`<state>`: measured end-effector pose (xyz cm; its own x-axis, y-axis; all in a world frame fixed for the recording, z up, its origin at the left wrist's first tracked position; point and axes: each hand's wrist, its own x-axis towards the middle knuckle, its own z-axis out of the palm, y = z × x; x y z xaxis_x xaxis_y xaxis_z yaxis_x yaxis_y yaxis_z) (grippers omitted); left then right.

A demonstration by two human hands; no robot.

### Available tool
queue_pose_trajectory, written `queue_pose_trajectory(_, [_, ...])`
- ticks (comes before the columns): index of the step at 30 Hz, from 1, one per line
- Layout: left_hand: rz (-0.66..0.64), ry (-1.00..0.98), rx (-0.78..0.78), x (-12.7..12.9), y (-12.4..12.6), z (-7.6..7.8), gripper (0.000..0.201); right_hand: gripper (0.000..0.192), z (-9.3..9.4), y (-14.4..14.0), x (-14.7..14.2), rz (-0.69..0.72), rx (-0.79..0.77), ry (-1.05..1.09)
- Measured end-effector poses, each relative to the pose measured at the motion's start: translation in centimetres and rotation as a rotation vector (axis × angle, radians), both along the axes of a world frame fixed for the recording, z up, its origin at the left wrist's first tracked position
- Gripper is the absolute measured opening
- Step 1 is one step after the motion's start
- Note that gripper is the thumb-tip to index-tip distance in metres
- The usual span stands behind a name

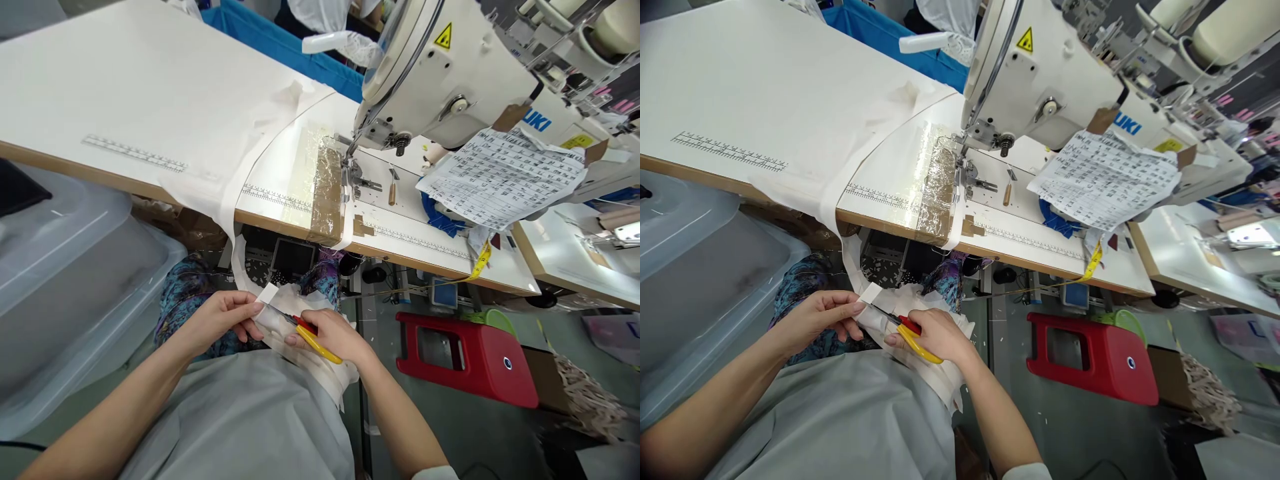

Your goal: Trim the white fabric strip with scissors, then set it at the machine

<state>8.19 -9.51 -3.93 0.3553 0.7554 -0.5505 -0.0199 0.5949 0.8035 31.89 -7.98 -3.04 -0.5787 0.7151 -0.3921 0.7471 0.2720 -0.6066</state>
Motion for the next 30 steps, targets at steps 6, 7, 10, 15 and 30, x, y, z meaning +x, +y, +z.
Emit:
queue_pose_trajectory(6, [0.014, -0.007, -0.006, -0.05, -0.10, 0.00, 0.047, 0.057, -0.48, -0.44, 0.01, -0.046, 0.049, 0.005])
queue_pose_trajectory(7, [0.015, -0.006, -0.009, -0.04, -0.11, -0.01, 0.046, 0.057, -0.51, -0.50, 0.04, -0.051, 0.057, -0.003])
queue_pose_trajectory(10, [0.016, -0.008, -0.016, 0.06, -0.13, -0.08, 0.046, 0.055, -0.35, -0.50, 0.04, -0.028, 0.092, -0.068])
queue_pose_trajectory(15, [0.002, -0.031, -0.023, 0.21, -0.16, -0.06, 0.043, 0.050, 0.21, -0.22, -0.49, 0.035, 0.155, -0.128])
queue_pose_trajectory(30, [-0.042, 0.013, -0.022, 0.41, -0.33, -0.06, 0.047, 0.051, -0.78, -0.38, -0.19, -0.065, -0.019, 0.107])
